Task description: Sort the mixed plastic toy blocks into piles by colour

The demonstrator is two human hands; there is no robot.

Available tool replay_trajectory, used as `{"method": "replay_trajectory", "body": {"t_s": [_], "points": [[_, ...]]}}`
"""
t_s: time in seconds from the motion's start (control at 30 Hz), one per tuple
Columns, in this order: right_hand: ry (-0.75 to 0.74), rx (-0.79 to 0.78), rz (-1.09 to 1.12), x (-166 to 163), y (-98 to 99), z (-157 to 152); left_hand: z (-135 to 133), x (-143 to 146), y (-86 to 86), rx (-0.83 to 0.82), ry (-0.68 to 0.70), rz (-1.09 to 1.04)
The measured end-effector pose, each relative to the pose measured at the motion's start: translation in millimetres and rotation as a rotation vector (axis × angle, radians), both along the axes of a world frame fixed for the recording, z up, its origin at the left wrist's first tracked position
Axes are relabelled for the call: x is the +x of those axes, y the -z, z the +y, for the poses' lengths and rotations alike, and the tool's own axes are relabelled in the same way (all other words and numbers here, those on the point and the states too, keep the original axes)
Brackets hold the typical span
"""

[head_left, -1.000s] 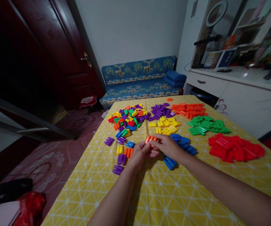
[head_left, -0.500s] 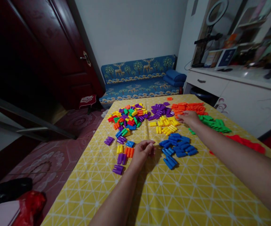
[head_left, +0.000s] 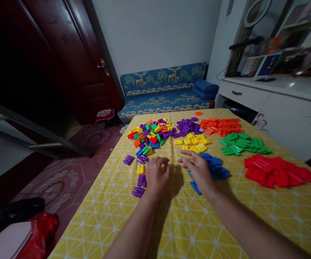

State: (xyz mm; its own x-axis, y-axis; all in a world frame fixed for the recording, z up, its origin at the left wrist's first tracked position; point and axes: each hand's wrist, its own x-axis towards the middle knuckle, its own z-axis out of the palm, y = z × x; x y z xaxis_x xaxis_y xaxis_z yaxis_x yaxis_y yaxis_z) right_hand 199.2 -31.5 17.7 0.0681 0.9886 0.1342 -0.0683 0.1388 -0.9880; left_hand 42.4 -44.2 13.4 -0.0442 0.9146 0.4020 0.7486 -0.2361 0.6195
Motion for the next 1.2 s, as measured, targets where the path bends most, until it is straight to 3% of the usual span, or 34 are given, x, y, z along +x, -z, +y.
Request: {"method": "replay_trajectory", "body": {"t_s": [0.13, 0.27, 0.4, 0.57, 0.63, 0.7, 0.83, 0.97, 1.13, 1.2], "points": [[0.049, 0.278, -0.181, -8.8, 7.4, -20.5, 1.9, -21.5, -8.2, -0.085, -0.253, 0.319], [0.108, 0.45, -0.399, -5.6, 14.8, -22.6, 7.2, -34.8, -1.5, -0.222, -0.256, 0.43], [0.091, 0.514, -0.502, -7.4, 13.1, -25.4, 11.0, -35.2, 1.7, -0.102, -0.109, 0.317], [0.169, 0.567, -0.503, -2.5, 1.6, -26.1, 2.8, -4.5, 3.5, 0.057, 0.273, -0.044], [0.237, 0.568, -0.493, 3.8, 0.8, -23.2, -0.9, 10.1, 8.6, 0.028, 0.389, -0.034], [0.264, 0.564, -0.514, 9.2, 3.6, -19.9, -2.2, 18.4, 14.2, 0.018, 0.421, 0.042], [0.097, 0.554, -0.715, 9.9, 13.4, -16.9, 1.3, 10.1, 15.3, 0.047, 0.313, 0.104], [-0.092, 0.519, -1.031, 5.0, 15.6, -18.9, 6.0, -16.9, 2.2, 0.071, 0.122, 0.139], [-0.058, 0.452, -1.245, 9.8, 9.4, -19.0, 11.1, -49.0, -9.8, 0.1, -0.307, 0.247], [-0.024, 0.463, -1.247, 11.6, 8.2, -18.7, 13.5, -57.6, -9.1, 0.033, -0.381, 0.289]]}}
